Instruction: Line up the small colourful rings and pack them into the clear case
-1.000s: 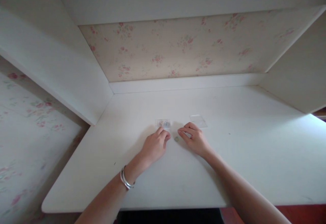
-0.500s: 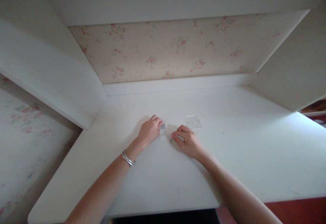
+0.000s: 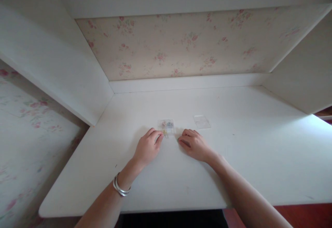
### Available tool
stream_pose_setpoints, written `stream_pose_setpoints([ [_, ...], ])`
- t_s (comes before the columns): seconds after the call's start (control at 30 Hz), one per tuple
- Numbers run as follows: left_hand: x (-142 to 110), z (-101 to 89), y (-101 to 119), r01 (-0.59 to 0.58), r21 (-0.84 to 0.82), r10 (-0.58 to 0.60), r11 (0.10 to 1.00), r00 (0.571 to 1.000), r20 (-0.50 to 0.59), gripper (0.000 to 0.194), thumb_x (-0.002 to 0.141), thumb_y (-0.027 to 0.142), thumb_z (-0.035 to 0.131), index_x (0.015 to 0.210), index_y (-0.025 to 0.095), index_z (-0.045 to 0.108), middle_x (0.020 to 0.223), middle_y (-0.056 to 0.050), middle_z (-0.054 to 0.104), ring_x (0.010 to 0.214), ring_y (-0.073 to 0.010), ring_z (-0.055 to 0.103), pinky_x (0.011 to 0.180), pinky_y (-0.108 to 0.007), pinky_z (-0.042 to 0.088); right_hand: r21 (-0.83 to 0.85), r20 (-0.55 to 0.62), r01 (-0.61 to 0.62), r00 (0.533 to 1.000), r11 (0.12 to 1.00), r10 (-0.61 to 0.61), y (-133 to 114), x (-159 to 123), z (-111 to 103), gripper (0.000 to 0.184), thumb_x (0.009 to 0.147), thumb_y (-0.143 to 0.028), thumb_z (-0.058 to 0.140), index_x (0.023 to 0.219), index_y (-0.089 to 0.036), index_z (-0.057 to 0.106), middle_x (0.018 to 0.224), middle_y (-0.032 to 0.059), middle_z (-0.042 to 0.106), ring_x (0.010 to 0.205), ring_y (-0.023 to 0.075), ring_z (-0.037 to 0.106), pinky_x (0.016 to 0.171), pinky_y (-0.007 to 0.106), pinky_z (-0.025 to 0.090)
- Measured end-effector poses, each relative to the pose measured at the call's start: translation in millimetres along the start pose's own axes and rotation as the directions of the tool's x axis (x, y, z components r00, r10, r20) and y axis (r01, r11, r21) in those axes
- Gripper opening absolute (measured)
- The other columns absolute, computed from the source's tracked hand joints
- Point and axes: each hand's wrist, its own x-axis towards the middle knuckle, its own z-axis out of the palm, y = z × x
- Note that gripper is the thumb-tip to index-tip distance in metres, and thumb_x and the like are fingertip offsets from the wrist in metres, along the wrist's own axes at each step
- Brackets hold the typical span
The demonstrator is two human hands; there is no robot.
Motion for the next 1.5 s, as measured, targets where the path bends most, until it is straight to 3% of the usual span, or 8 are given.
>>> stream_pose_setpoints([
  [0.13, -2.5, 2.4, 3.7, -0.008, 0.031, 0.006, 0.999, 0.999, 0.053, 0.02, 0.092, 0.028, 0.042, 0.091, 0.021, 0.061, 0.088, -0.003, 0.06, 0.077, -0.0132, 0.058, 0.072, -0.023, 0.044, 0.061, -0.046, 0.02, 0.999, 0.998, -0.017, -2.7, 0.4, 1.0, 0.016, 0.085, -0.02, 0.051, 0.081, -0.021, 0.067, 0.08, 0.0038, 0.057, 0.077, 0.0148, 0.053, 0.071, 0.028, 0.041],
  [0.3, -5.1, 5.3, 8.2, -0.016, 0.076, 0.006, 0.997, 0.992, 0.127, 0.022, 0.093, 0.029, 0.04, 0.09, 0.023, 0.061, 0.088, -0.002, 0.061, 0.076, -0.0127, 0.059, 0.069, -0.023, 0.044, 0.26, -0.242, -0.037, 0.965, 0.965, 0.103, -7.4, 8.9, 4.9, 0.017, 0.088, -0.026, 0.05, 0.087, -0.021, 0.067, 0.082, 0.0047, 0.057, 0.076, 0.015, 0.055, 0.065, 0.027, 0.045],
  [0.43, -6.6, 7.8, 10.2, -0.038, 0.091, 0.02, 0.995, 0.982, 0.185, 0.022, 0.093, 0.028, 0.04, 0.09, 0.023, 0.062, 0.09, -0.001, 0.062, 0.078, -0.0134, 0.06, 0.07, -0.023, 0.044, 0.247, -0.329, -0.06, 0.934, 0.967, 0.142, -13.0, 25.4, 12.0, 0.018, 0.088, -0.029, 0.05, 0.09, -0.022, 0.067, 0.083, 0.0048, 0.056, 0.078, 0.0155, 0.055, 0.065, 0.026, 0.046],
  [0.63, -6.3, 7.0, 10.4, -0.021, 0.116, 0.0, 0.993, 0.984, 0.177, 0.023, 0.093, 0.028, 0.04, 0.09, 0.024, 0.062, 0.09, -0.001, 0.061, 0.078, -0.0136, 0.061, 0.07, -0.024, 0.045, 0.157, -0.299, -0.082, 0.946, 0.984, 0.127, -11.6, 34.2, 14.2, 0.018, 0.087, -0.027, 0.051, 0.087, -0.022, 0.068, 0.082, 0.004, 0.058, 0.076, 0.0145, 0.055, 0.069, 0.027, 0.046],
  [0.77, -6.2, 8.0, 11.4, -0.022, 0.105, 0.002, 0.994, 0.982, 0.187, 0.023, 0.093, 0.027, 0.039, 0.09, 0.023, 0.062, 0.092, -0.001, 0.061, 0.08, -0.0141, 0.061, 0.072, -0.025, 0.047, 0.25, -0.38, -0.176, 0.887, 0.952, 0.264, -2.0, 24.3, 2.1, 0.022, 0.088, -0.031, 0.049, 0.087, -0.022, 0.069, 0.082, 0.0049, 0.058, 0.075, 0.0149, 0.056, 0.053, 0.023, 0.042],
  [0.87, -6.3, 13.2, 16.3, -0.034, 0.095, 0.013, 0.995, 0.976, 0.218, 0.025, 0.093, 0.028, 0.039, 0.091, 0.024, 0.063, 0.092, -0.002, 0.062, 0.081, -0.0148, 0.062, 0.073, -0.026, 0.048, 0.275, -0.393, -0.225, 0.861, 0.935, 0.322, 9.6, 16.1, -4.1, 0.024, 0.086, -0.034, 0.05, 0.083, -0.022, 0.069, 0.08, 0.0047, 0.058, 0.072, 0.015, 0.056, 0.052, 0.024, 0.041],
  [1.13, 3.3, 30.8, 34.3, -0.131, 0.144, 0.083, 0.981, 0.951, 0.298, 0.026, 0.093, 0.033, 0.04, 0.108, 0.027, 0.061, 0.097, -0.002, 0.061, 0.084, -0.0169, 0.062, 0.071, -0.027, 0.049, 0.279, -0.316, -0.272, 0.88, 0.921, 0.355, 22.8, 8.6, -2.9, 0.021, 0.086, -0.033, 0.051, 0.084, -0.023, 0.07, 0.08, 0.0024, 0.059, 0.07, 0.0134, 0.056, 0.061, 0.025, 0.042],
  [1.5, 11.5, 35.8, 40.2, -0.155, 0.225, 0.061, 0.962, 0.924, 0.378, 0.028, 0.095, 0.028, 0.033, 0.096, 0.021, 0.06, 0.095, -0.005, 0.058, 0.079, -0.0162, 0.061, 0.065, -0.026, 0.046, 0.207, -0.286, -0.193, 0.925, 0.959, 0.248, 16.5, 4.6, -1.0, 0.02, 0.087, -0.026, 0.05, 0.089, -0.024, 0.069, 0.085, 0.003, 0.06, 0.072, 0.0131, 0.057, 0.068, 0.026, 0.045],
])
